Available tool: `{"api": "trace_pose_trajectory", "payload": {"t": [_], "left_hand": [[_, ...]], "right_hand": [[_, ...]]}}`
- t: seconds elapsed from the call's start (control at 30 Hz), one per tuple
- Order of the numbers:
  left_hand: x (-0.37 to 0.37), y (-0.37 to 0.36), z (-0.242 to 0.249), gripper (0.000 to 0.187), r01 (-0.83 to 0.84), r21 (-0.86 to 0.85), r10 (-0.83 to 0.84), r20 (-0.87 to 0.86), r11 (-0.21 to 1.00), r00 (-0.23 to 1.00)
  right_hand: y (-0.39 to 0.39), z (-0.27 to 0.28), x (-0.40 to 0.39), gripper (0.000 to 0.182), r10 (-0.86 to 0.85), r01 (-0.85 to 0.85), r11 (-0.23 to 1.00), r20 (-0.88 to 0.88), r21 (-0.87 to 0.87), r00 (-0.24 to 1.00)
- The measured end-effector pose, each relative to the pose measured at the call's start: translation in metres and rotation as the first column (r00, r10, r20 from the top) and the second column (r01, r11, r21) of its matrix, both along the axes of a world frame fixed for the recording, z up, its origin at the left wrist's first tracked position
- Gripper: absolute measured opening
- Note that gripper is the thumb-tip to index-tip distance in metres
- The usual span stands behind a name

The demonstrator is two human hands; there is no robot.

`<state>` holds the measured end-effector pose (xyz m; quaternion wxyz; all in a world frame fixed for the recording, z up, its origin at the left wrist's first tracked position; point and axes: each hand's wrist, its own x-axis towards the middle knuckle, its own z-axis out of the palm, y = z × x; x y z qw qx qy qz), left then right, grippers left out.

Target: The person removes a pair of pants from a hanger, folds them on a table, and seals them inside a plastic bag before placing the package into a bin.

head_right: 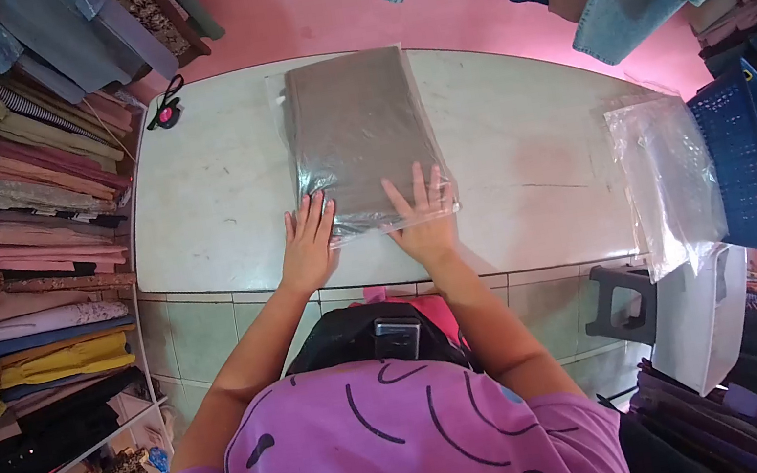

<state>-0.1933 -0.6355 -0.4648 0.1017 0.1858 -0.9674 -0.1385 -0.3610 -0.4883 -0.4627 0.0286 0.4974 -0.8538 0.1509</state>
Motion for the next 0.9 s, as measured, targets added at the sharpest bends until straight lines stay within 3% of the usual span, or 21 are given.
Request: {"api": "trace_pose_trajectory", "payload": {"t": [0.1, 0.33, 0.4, 0.43, 0.47, 0.5, 0.57, 0.6, 0.67, 0.7, 0.77, 0.83, 0.9], "left_hand": [[0.000, -0.001, 0.004, 0.063, -0.003, 0.028, 0.002, 0.017, 1.000, 1.000], [0.002, -0.002, 0.000, 0.062, 0.007, 0.050, -0.006, -0.024, 0.999, 1.000], [0.009, -0.003, 0.003, 0.052, 0.039, -0.131, -0.057, -0.131, 0.991, 0.990], [0.013, -0.005, 0.001, 0.052, 0.044, -0.130, -0.061, -0.132, 0.991, 0.989], [0.018, -0.007, -0.002, 0.044, 0.124, -0.087, -0.142, -0.238, 0.988, 0.961], [0.021, -0.008, -0.004, 0.038, 0.207, -0.051, -0.212, -0.345, 0.977, 0.914], [0.022, -0.007, 0.000, 0.035, 0.217, -0.098, -0.237, -0.342, 0.971, 0.909], [0.022, -0.007, 0.003, 0.032, 0.221, -0.153, -0.261, -0.338, 0.963, 0.904], [0.021, -0.007, 0.007, 0.031, 0.239, -0.142, -0.273, -0.319, 0.961, 0.908], [0.020, -0.009, 0.008, 0.031, 0.260, -0.137, -0.290, -0.299, 0.956, 0.909], [0.021, -0.023, 0.006, 0.029, 0.301, -0.107, -0.319, -0.259, 0.948, 0.912], [0.026, -0.043, 0.002, 0.027, 0.332, -0.071, -0.339, -0.217, 0.941, 0.915], [0.031, -0.063, -0.001, 0.026, 0.124, -0.123, -0.154, -0.280, 0.985, 0.948]], "right_hand": [[-0.002, 0.006, 0.003, 0.070, -0.019, 0.024, 0.998, -0.077, 0.062, 0.997], [0.008, 0.019, 0.008, 0.064, 0.077, -0.076, 0.990, -0.003, 0.122, 0.997], [0.017, 0.018, 0.005, 0.061, 0.105, -0.102, 0.988, -0.013, 0.116, 0.994], [0.034, 0.007, 0.001, 0.052, 0.282, -0.281, 0.959, 0.050, -0.028, 0.958], [0.052, -0.002, -0.003, 0.043, 0.455, -0.435, 0.882, 0.088, -0.179, 0.886], [0.069, -0.007, -0.009, 0.043, 0.449, -0.430, 0.886, 0.091, -0.174, 0.889], [0.096, -0.013, -0.018, 0.028, 0.127, -0.075, 0.952, 0.159, -0.298, 0.979], [0.096, -0.007, -0.020, 0.028, 0.126, -0.074, 0.954, 0.162, -0.291, 0.979], [0.080, 0.016, -0.031, 0.017, -0.158, 0.186, 0.890, 0.102, -0.416, 0.982], [0.075, 0.016, -0.036, 0.017, -0.162, 0.191, 0.888, 0.104, -0.418, 0.981], [0.068, 0.016, -0.046, 0.013, 0.021, -0.011, 0.922, 0.022, -0.386, 1.000], [0.062, 0.012, -0.043, 0.010, 0.107, -0.094, 0.900, 0.009, -0.426, 0.994], [0.054, 0.005, -0.030, 0.008, 0.194, -0.172, 0.869, 0.000, -0.464, 0.981]]}}
